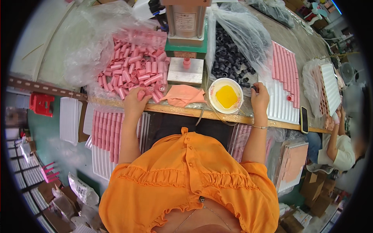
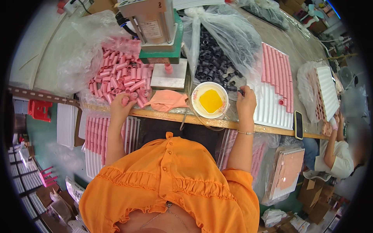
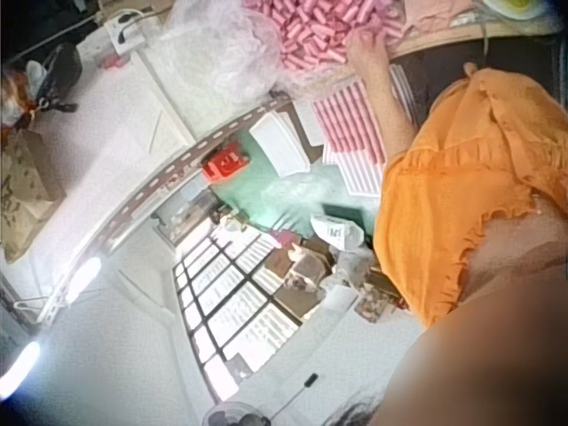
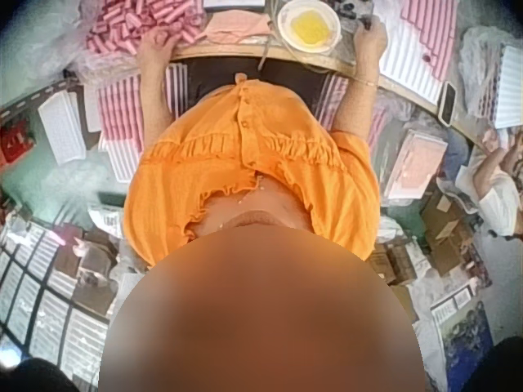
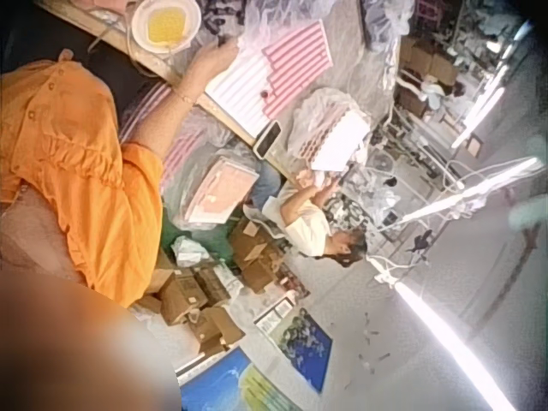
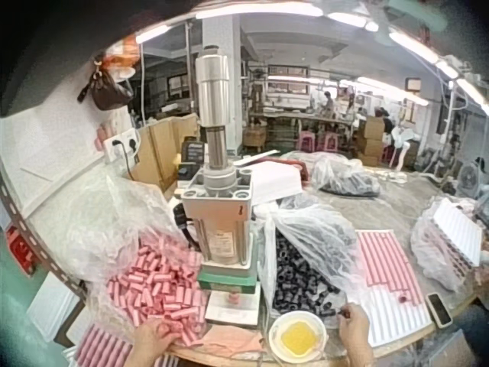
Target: Assembling small pink plastic tubes by dipping them in a lubricant and using a manual press to insert components before placing them in a tray.
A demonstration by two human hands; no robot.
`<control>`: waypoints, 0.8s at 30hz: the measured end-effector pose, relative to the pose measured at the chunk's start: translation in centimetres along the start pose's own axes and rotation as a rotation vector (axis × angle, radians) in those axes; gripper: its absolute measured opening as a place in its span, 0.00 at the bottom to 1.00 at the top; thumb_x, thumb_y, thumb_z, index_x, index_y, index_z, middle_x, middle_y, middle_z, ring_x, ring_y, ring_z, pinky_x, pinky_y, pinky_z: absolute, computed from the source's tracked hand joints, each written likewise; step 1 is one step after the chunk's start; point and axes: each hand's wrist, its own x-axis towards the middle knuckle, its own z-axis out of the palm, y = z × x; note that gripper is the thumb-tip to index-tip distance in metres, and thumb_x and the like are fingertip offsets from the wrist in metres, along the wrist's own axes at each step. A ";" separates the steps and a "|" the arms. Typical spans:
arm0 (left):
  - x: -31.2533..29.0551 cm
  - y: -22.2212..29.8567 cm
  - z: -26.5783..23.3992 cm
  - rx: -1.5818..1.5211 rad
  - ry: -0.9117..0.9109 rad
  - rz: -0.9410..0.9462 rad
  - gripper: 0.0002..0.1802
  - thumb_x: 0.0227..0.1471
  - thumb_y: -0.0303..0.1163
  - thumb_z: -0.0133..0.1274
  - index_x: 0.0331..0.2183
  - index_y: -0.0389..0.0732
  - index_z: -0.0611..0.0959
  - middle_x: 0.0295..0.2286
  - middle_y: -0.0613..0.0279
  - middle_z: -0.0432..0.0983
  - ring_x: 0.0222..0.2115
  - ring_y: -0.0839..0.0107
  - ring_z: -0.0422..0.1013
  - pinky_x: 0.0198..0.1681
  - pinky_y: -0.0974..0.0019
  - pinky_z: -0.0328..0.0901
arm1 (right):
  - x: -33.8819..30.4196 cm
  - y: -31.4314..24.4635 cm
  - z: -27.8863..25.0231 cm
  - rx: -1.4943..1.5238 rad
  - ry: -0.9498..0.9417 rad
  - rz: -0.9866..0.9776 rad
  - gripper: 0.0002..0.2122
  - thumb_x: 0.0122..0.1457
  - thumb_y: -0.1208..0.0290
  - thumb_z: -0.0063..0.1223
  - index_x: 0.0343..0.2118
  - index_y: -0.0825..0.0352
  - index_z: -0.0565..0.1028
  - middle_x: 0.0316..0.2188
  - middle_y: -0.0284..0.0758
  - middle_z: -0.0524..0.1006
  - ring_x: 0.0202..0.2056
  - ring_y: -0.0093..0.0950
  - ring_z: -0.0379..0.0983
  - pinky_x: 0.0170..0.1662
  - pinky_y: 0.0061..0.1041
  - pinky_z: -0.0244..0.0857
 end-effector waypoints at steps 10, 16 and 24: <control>0.1 9.1 4.0 -0.604 -0.384 0.004 0.15 0.40 0.22 0.66 0.33 0.37 0.79 0.32 0.65 0.78 0.36 0.77 0.71 0.42 0.73 0.66 | -3.9 -9.4 0.3 0.095 0.017 -0.490 0.02 0.47 0.73 0.59 0.26 0.60 0.78 0.38 0.33 0.77 0.44 0.32 0.71 0.44 0.35 0.60; 0.5 13.1 6.8 -0.483 -0.350 0.278 0.17 0.41 0.23 0.65 0.38 0.38 0.82 0.34 0.61 0.80 0.34 0.71 0.74 0.43 0.71 0.66 | -3.8 -9.3 -0.3 -0.050 0.022 -0.542 0.03 0.46 0.72 0.59 0.25 0.59 0.80 0.43 0.35 0.75 0.48 0.35 0.68 0.48 0.38 0.58; 0.6 15.7 9.0 -0.417 -0.455 0.283 0.16 0.40 0.22 0.64 0.36 0.36 0.83 0.29 0.59 0.78 0.32 0.68 0.74 0.38 0.68 0.66 | -4.8 -9.7 -2.8 0.614 -0.004 -0.352 0.07 0.45 0.73 0.66 0.27 0.62 0.78 0.42 0.35 0.75 0.46 0.37 0.68 0.49 0.35 0.59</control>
